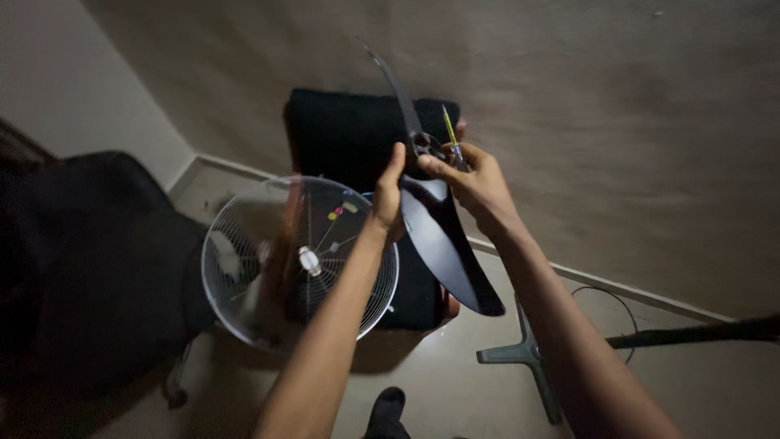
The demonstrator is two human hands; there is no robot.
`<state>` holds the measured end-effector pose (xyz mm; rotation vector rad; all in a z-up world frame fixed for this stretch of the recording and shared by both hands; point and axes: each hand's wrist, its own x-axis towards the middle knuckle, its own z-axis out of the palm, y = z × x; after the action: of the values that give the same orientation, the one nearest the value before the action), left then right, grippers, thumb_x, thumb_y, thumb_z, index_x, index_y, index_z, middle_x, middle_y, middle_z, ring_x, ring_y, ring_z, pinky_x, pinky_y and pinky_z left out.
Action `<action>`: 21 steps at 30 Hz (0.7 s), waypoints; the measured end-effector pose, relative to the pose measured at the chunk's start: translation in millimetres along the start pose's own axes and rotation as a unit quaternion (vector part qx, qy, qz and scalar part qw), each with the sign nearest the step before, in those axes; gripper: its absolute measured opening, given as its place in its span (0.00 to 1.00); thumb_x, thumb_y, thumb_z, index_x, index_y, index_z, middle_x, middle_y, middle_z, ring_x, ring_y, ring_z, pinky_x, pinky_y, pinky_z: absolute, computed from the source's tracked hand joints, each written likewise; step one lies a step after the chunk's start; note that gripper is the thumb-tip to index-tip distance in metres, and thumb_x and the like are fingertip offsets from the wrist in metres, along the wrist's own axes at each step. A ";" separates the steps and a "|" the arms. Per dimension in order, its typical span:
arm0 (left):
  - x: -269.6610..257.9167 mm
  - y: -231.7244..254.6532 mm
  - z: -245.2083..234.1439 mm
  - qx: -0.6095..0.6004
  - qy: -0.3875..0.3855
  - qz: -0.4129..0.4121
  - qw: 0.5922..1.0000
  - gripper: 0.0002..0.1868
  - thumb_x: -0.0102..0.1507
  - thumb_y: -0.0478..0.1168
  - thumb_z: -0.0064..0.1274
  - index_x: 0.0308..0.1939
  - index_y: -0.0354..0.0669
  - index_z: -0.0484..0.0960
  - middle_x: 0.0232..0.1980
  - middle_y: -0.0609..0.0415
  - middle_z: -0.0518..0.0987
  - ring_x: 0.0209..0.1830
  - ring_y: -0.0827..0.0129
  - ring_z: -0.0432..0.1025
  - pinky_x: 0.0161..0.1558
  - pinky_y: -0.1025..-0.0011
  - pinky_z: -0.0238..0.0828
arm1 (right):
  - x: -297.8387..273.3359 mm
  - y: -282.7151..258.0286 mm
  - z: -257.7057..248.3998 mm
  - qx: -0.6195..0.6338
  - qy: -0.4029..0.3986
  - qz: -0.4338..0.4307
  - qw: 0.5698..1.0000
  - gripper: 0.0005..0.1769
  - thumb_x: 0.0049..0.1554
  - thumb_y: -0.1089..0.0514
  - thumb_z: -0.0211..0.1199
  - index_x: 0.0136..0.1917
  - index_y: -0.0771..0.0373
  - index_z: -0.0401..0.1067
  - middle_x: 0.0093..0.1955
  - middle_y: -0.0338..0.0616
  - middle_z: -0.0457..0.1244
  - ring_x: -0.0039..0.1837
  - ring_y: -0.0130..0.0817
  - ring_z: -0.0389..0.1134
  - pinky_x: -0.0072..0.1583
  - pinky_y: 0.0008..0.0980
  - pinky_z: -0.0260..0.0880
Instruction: The person uses a screwdriver to remove the fan blade from a standing fan, then unscrews the central hub nut. The blade is set aside on a nearby chair. The person continues to loosen the hub nut with the screwdriver.
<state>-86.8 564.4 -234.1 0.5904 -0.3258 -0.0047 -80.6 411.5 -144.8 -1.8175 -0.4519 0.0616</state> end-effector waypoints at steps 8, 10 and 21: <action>-30.0 -16.3 -49.9 0.259 0.108 0.021 0.960 0.36 0.72 0.66 0.31 0.63 0.38 0.74 0.60 0.50 0.77 0.62 0.64 0.70 0.67 0.62 0.65 | 3.3 30.6 26.3 -0.165 -0.009 -0.018 0.986 0.34 0.46 0.38 0.76 0.50 0.70 0.76 0.41 0.48 0.70 0.41 0.33 0.73 0.43 0.32 0.72; -35.3 -11.8 -59.1 0.348 0.214 -0.042 0.912 0.36 0.69 0.66 0.33 0.68 0.44 0.69 0.65 0.56 0.73 0.66 0.70 0.66 0.70 0.64 0.58 | 0.3 40.4 29.4 -0.162 -0.019 -0.012 0.987 0.34 0.47 0.37 0.75 0.49 0.71 0.77 0.40 0.52 0.70 0.40 0.37 0.72 0.43 0.35 0.71; -82.2 -56.7 -72.5 0.457 0.507 0.091 0.725 0.22 0.63 0.57 0.58 0.43 0.40 0.85 0.40 0.53 0.85 0.38 0.69 0.77 0.43 0.68 0.74 | -4.2 123.4 63.5 -0.220 -0.016 -0.178 0.959 0.42 0.41 0.37 0.81 0.52 0.75 0.74 0.51 0.56 0.66 0.53 0.47 0.69 0.55 0.43 0.70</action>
<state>-137.8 564.7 -346.5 1.4373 0.7676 0.6949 -68.1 440.7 -279.9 -2.1394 -0.8630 -0.2783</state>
